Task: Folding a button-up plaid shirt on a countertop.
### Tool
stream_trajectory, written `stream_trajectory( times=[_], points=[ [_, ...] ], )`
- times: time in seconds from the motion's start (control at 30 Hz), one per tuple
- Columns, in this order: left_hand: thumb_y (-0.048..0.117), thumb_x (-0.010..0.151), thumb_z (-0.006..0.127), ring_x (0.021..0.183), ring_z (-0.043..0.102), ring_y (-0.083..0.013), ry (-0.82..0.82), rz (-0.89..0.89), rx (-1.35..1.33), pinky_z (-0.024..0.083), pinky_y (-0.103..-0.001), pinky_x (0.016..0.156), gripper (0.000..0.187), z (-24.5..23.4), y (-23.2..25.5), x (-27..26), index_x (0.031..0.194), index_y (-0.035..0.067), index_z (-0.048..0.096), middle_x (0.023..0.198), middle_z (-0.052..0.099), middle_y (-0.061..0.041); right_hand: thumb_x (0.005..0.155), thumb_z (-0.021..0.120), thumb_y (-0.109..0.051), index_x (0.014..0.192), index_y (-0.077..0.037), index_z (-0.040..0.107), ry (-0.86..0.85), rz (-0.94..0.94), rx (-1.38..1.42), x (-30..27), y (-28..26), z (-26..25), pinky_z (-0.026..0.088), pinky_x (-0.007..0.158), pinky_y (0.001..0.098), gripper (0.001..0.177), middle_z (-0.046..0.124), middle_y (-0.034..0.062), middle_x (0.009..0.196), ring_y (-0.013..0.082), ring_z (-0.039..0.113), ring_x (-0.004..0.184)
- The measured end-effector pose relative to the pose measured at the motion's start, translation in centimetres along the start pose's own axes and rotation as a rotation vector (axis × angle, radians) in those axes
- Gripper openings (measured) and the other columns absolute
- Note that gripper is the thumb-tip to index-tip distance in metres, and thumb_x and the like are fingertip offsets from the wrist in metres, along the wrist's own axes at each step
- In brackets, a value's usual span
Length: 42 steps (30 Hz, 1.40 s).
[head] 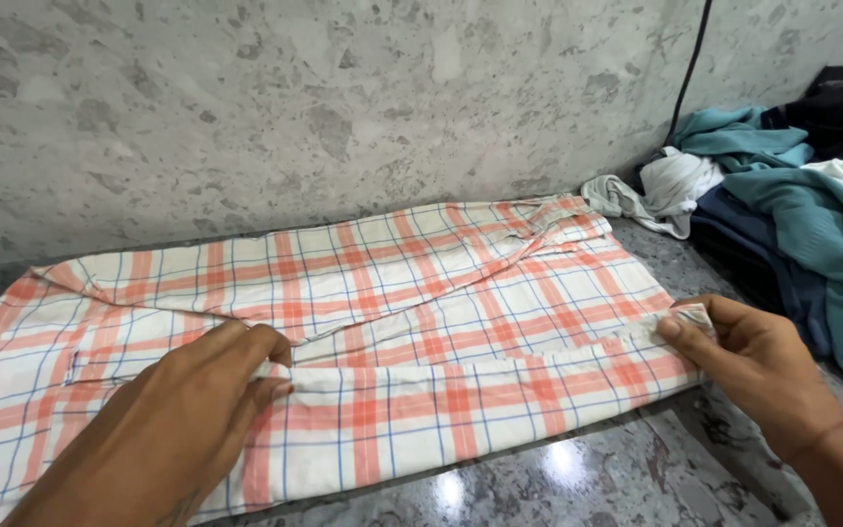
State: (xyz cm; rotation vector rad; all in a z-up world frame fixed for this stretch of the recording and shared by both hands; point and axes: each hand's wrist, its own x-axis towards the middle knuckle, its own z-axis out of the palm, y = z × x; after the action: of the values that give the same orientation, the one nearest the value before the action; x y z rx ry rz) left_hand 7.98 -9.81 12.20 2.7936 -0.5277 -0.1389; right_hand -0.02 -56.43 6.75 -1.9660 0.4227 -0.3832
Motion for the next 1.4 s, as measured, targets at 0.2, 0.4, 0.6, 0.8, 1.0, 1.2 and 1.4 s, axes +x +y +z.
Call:
stream_trajectory(
  times=[0.2,0.4,0.6,0.8,1.0,1.2,1.4],
  points=[
    [0.040,0.096,0.063,0.108,0.072,-0.0241,0.039,-0.024,0.006,0.059,-0.044,0.089,0.034,-1.1,0.3,1.4,0.122,0.019,0.065,0.119,0.069,-0.001,0.093,0.077,-0.035,0.096,0.001,0.080,0.096,-0.045,-0.413,2.3,-1.1,1.4,0.041,0.054,0.0320,0.036,0.066,0.0055,0.072,0.0102,0.051,0.066],
    [0.039,0.100,0.058,0.110,0.071,-0.0197,-0.099,-0.222,0.097,0.058,-0.042,0.093,0.032,-2.0,1.5,2.0,0.125,0.018,0.062,0.120,0.068,0.000,0.090,0.076,-0.037,0.087,0.000,0.078,0.121,-0.115,-0.383,4.2,-0.8,2.5,0.042,0.048,0.0313,0.037,0.064,0.0043,0.063,0.0087,0.051,0.058],
    [0.038,0.102,0.054,0.107,0.072,-0.0184,-0.083,-0.266,0.160,0.058,-0.041,0.096,0.030,-1.5,1.5,2.6,0.126,0.020,0.060,0.120,0.064,0.001,0.084,0.082,-0.043,0.087,0.000,0.076,0.191,-0.281,-0.582,5.6,-1.1,4.0,0.046,0.049,0.0344,0.044,0.065,0.0110,0.059,0.0140,0.056,0.052],
    [0.042,0.100,0.057,0.111,0.071,-0.0194,-0.032,-0.226,0.182,0.058,-0.041,0.096,0.033,-1.0,0.6,3.4,0.126,0.023,0.061,0.121,0.064,0.003,0.080,0.080,-0.057,0.089,-0.002,0.078,0.238,-0.231,-0.777,6.1,-1.9,5.1,0.050,0.055,0.0443,0.056,0.067,0.0159,0.061,0.0250,0.063,0.053],
    [0.037,0.101,0.058,0.112,0.069,-0.0214,0.028,-0.248,0.189,0.058,-0.042,0.095,0.030,-0.5,0.2,3.7,0.126,0.022,0.063,0.123,0.063,0.002,0.081,0.078,-0.063,0.092,-0.004,0.078,0.217,-0.184,-0.849,7.2,-1.6,5.7,0.055,0.065,0.0476,0.060,0.071,0.0155,0.072,0.0318,0.070,0.066],
    [0.043,0.091,0.073,0.107,0.071,-0.0211,0.039,-0.312,0.004,0.057,-0.040,0.093,0.051,-2.0,0.1,0.7,0.130,0.013,0.058,0.127,0.063,-0.002,0.084,0.078,-0.042,0.102,-0.003,0.072,0.263,-0.598,-0.904,4.8,-2.9,7.0,0.055,0.078,0.0479,0.043,0.070,0.0167,0.099,0.0369,0.068,0.092],
    [0.032,0.091,0.076,0.092,0.071,-0.0176,0.465,-0.259,-0.289,0.062,-0.035,0.069,0.034,-0.6,-2.7,-5.6,0.115,0.008,0.071,0.105,0.069,-0.006,0.088,0.074,-0.026,0.095,-0.003,0.074,-0.017,-0.504,-0.423,-2.0,-8.8,14.4,0.053,0.062,0.0360,0.024,0.071,0.0083,0.079,0.0183,0.065,0.069]
  ],
)
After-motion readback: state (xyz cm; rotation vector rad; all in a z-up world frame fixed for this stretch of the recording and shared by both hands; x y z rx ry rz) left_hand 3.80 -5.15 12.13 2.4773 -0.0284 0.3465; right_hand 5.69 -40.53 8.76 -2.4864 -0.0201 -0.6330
